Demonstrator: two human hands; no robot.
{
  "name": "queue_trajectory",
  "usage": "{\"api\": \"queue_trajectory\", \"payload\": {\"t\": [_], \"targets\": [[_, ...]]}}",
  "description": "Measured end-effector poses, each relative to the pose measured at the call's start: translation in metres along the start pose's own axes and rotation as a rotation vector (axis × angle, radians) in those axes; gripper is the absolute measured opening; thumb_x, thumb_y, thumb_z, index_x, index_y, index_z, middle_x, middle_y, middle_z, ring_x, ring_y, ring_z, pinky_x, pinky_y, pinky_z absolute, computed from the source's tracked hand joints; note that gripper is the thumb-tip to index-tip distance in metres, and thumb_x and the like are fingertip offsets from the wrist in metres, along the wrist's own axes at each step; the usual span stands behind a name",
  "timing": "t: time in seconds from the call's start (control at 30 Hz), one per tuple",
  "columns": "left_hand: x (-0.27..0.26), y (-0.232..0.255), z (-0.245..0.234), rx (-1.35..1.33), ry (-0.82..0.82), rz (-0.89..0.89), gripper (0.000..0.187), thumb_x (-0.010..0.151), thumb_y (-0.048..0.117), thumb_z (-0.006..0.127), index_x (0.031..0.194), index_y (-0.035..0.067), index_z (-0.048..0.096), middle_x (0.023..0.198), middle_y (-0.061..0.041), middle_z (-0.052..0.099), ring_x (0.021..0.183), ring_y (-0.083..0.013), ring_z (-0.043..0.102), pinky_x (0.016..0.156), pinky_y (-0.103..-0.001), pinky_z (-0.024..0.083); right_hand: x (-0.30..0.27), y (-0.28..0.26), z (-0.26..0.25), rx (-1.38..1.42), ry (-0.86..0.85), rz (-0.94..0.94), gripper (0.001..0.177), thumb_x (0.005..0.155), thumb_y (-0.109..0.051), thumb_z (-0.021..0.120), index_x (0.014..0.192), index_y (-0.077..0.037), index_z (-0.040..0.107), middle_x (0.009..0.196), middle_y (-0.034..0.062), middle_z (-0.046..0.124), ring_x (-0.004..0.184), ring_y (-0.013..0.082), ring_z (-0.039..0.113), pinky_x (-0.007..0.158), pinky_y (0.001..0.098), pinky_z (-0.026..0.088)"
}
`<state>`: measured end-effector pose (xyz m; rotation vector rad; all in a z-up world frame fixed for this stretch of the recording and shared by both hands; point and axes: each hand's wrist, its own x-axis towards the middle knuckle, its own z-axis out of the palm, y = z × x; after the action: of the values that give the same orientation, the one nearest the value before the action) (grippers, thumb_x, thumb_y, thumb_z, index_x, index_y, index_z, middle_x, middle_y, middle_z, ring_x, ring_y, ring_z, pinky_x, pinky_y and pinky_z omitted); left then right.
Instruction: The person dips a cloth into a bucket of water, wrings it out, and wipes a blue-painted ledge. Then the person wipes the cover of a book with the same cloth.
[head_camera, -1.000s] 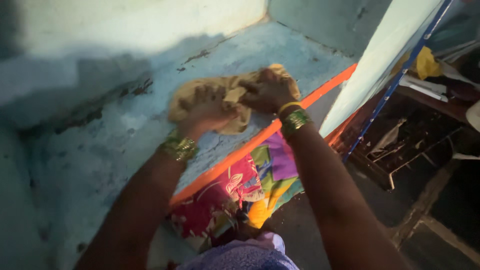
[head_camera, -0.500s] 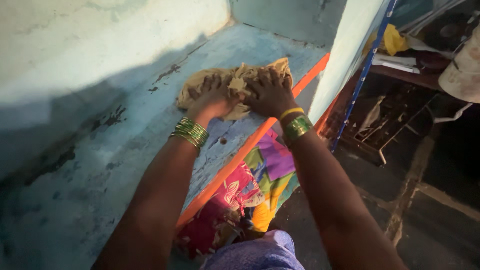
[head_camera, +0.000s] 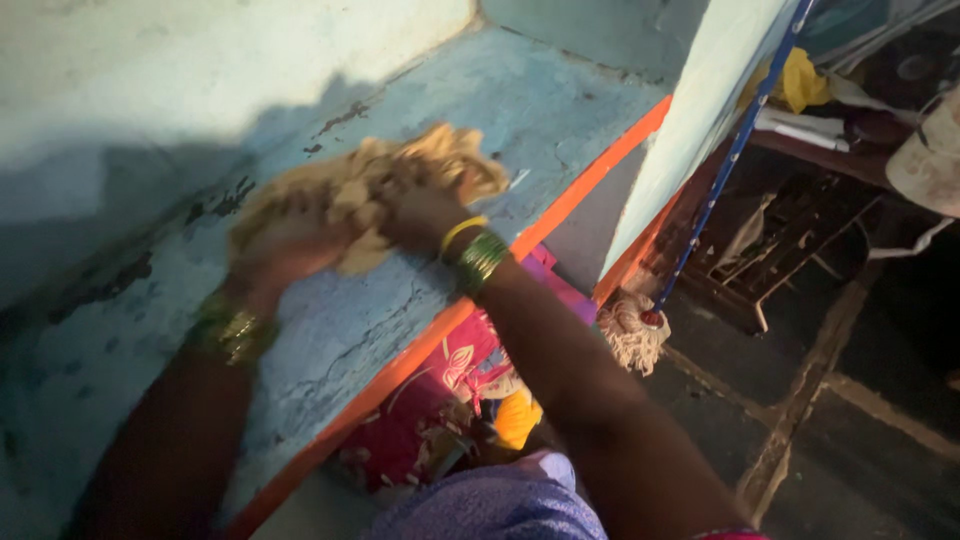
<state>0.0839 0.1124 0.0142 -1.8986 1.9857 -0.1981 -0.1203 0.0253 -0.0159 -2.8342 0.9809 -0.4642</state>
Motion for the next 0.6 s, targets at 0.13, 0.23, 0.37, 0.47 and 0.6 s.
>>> {"api": "queue_trajectory", "payload": {"t": [0.13, 0.23, 0.37, 0.47, 0.6], "targets": [[-0.028, -0.010, -0.012, -0.239, -0.081, -0.192, 0.078, 0.097, 0.068, 0.032, 0.162, 0.027, 0.019, 0.172, -0.019, 0.006, 0.158, -0.0432, 0.005, 0.128, -0.054, 0.006, 0.007, -0.028, -0.009, 0.073, -0.165, 0.049, 0.070, 0.095, -0.055, 0.052, 0.158, -0.035, 0.028, 0.171, 0.0052, 0.010, 0.155, 0.0406, 0.006, 0.115, 0.0740, 0.011], [-0.016, 0.003, -0.015, -0.519, -0.066, -0.397, 0.102, 0.090, 0.076, 0.039, 0.163, 0.014, 0.003, 0.169, -0.022, -0.002, 0.156, -0.0414, -0.003, 0.125, -0.052, 0.002, 0.011, -0.009, -0.016, 0.064, -0.171, -0.012, 0.070, 0.096, -0.055, 0.051, 0.159, -0.037, 0.026, 0.172, 0.0027, 0.010, 0.157, 0.0356, 0.004, 0.119, 0.0693, 0.010], [0.014, 0.006, -0.012, -0.595, 0.005, -0.402, 0.107, 0.089, 0.075, 0.039, 0.163, 0.009, 0.001, 0.167, -0.025, -0.003, 0.156, -0.0415, -0.005, 0.124, -0.050, -0.001, 0.029, 0.023, -0.019, 0.057, -0.150, -0.061, 0.071, 0.096, -0.052, 0.052, 0.160, -0.039, 0.026, 0.172, 0.0018, 0.010, 0.158, 0.0308, 0.004, 0.122, 0.0657, 0.007], [0.054, 0.005, -0.009, -0.597, 0.032, -0.382, 0.105, 0.091, 0.074, 0.038, 0.162, 0.004, 0.005, 0.168, -0.027, 0.001, 0.157, -0.0403, -0.002, 0.126, -0.049, 0.000, 0.046, 0.051, -0.026, 0.003, -0.209, -0.012, 0.068, 0.097, -0.052, 0.050, 0.159, -0.042, 0.024, 0.172, -0.0017, 0.008, 0.158, 0.0268, 0.002, 0.121, 0.0670, 0.002], [0.119, 0.008, -0.005, -0.492, 0.109, -0.285, 0.105, 0.093, 0.073, 0.039, 0.163, 0.000, 0.011, 0.168, -0.029, 0.009, 0.158, -0.0422, 0.002, 0.128, -0.052, 0.001, 0.070, 0.100, -0.039, -0.118, -0.284, 0.007, 0.067, 0.096, -0.055, 0.048, 0.158, -0.044, 0.026, 0.173, -0.0043, 0.008, 0.159, 0.0259, 0.002, 0.121, 0.0667, 0.003]]}}
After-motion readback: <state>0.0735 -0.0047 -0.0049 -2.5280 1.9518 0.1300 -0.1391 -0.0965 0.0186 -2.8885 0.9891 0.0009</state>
